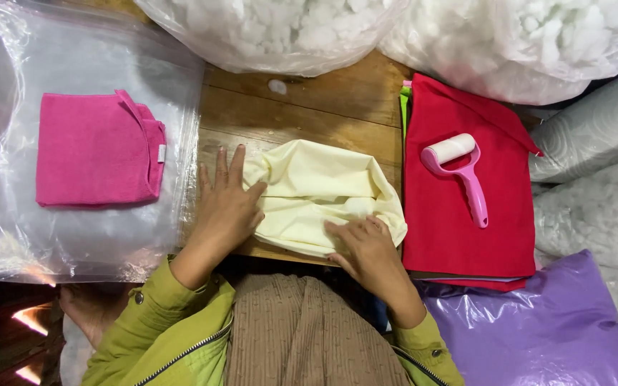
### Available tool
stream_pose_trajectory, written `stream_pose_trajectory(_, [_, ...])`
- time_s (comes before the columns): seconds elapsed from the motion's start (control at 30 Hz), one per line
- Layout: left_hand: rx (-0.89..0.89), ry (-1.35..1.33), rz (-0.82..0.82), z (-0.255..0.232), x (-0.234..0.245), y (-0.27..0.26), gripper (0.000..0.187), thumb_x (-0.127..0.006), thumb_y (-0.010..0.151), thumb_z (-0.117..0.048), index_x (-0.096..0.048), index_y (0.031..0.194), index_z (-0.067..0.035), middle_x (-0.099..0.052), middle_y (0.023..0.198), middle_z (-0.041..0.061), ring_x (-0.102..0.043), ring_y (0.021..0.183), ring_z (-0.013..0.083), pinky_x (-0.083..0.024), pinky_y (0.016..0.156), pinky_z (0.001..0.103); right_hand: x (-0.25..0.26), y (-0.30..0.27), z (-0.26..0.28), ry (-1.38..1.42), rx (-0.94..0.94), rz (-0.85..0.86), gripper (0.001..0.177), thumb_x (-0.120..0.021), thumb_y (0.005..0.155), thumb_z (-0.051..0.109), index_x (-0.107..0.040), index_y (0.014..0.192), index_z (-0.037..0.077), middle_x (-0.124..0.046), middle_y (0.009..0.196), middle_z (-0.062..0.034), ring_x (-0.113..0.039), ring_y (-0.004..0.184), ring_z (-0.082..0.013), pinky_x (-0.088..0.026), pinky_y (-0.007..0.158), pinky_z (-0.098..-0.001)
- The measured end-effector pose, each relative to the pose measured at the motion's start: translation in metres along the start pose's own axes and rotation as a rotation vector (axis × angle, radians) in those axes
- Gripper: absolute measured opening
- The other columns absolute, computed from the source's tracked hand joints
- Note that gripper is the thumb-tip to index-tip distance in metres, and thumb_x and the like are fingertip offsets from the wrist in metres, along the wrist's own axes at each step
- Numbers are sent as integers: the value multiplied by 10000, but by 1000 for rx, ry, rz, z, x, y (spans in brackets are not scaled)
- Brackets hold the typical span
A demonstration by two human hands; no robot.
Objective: A person uses a lint roller on a pillowcase and then manually stuffs it with fiberfill from large bags.
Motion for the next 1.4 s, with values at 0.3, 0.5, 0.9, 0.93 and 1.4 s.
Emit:
stream_pose_trajectory(0.3, [-487, -47, -112, -32, -46, -28, 631, -866, 696, -521, -680, 1172, -150, -582, 1328, 169, -483, 1372, 420, -298, 1122, 711, 57, 43, -26, -40, -8, -182, 371, -753, 905, 342, -716, 1243, 193, -726, 1112, -67, -648, 1116, -295, -461, 995, -471])
stream_pose_trajectory(0.5, [-557, 60, -127, -41, -105, -33, 471, -910, 657, -225, -641, 999, -44, -635, 1109, 185, -555, 1293, 411, -286, 1164, 675, 6, 130, -59, -301, 22, -155, 495, -803, 808, 440, -653, 1234, 237, -651, 1143, -17, -624, 1067, -286, -474, 878, -459])
stream_pose_trajectory(0.9, [-286, -24, -255, -18, -25, -18, 350, -782, 824, -453, -765, 984, -142, -601, 1346, 206, -507, 1333, 473, -387, 1057, 665, 68, 102, -38, -107, -200, -125, 325, -771, 903, 366, -673, 1170, 209, -572, 1329, -144, -541, 1277, -428, -425, 1015, -586])
stream_pose_trajectory(0.93, [-106, 29, -351, -11, -17, -12, 285, -787, 850, -405, -783, 959, -141, -513, 1455, 248, -433, 1379, 535, -416, 1017, 661, 72, 87, -40, -44, -245, -143, 287, -782, 903, 304, -695, 1144, 174, -519, 1419, -181, -481, 1337, -481, -449, 995, -613])
stream_pose_trajectory(1.4, [-14, 90, -235, 13, -10, 15, 136, -716, 835, -12, -782, 950, -40, -577, 967, 185, -676, 803, 413, -581, 562, 443, 65, 17, -40, -32, -585, 112, 600, -655, 792, 37, -575, 1373, 162, -497, 1319, -236, -653, 1073, -520, -583, 828, -602])
Point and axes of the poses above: each hand's wrist, its own y-axis towards the middle knuckle, its own x-axis out of the back of the hand, z = x × y, the point moved 1 cm from there along y, towards the middle knuckle
